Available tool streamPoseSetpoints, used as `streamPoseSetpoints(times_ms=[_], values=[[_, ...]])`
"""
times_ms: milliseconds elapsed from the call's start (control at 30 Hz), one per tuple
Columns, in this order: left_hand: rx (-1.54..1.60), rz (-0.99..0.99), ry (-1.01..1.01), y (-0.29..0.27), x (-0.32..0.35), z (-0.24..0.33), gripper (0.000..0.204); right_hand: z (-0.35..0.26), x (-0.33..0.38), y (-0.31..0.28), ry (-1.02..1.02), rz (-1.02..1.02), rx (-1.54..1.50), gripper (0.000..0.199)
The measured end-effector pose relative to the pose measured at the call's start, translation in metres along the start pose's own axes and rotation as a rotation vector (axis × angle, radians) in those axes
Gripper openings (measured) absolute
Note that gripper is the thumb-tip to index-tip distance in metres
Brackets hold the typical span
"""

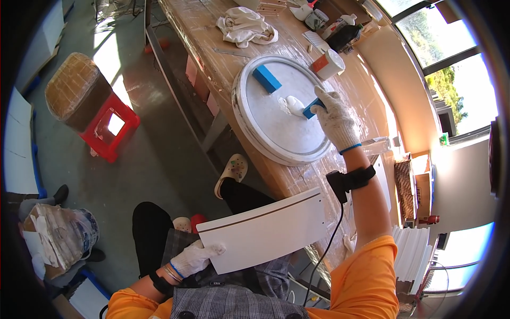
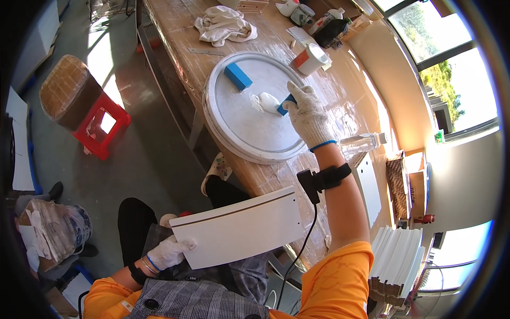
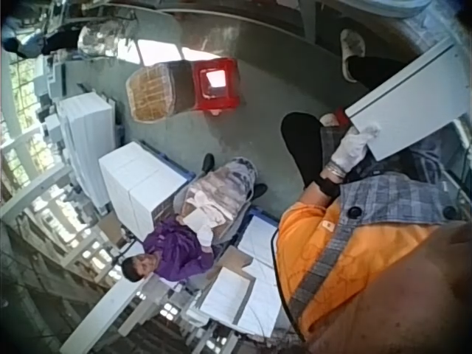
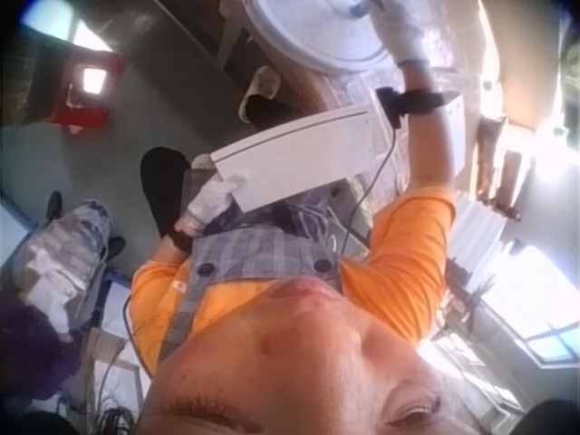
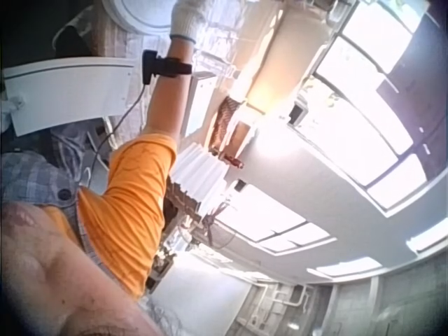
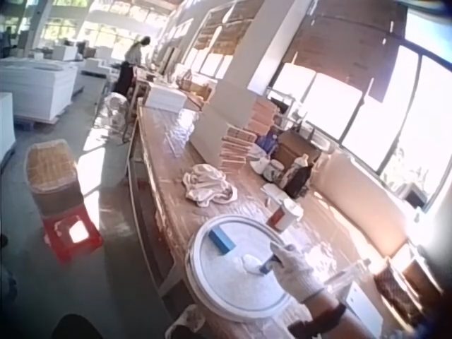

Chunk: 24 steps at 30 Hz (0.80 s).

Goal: Apply adhesive and clean the edges of white furniture panels at a manufacturing facility.

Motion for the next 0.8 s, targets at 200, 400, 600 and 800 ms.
streamPoseSetpoints(times_ms=[200,400,600,800], values=[[0.02,0.006,-0.003,0.0021,0.0012,0.0003,0.053,0.0001,0.0036,-0.0006,0.09,0.016,-0.042,0.043],[0.006,0.001,0.049,0.0026,0.0019,-0.0002,0.05,0.0016,0.0047,0.0035,0.096,0.048,-0.03,0.045],[0.008,-0.002,0.048,0.0,0.0002,-0.0025,0.048,0.005,0.0044,0.0049,0.082,0.09,-0.093,0.045],[0.012,-0.001,0.047,-0.0006,0.0002,-0.0038,0.049,0.0081,0.0038,0.005,0.09,0.023,-0.019,0.046]])
Point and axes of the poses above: each hand's wrist, its own x-axis away from the middle knuckle, its own y-axis out of the palm, z = x × y, the point moved 4 cm from there along -x, towards the middle knuckle, and after that the axes turned 1 degree about -x, right-handed, at the moved point
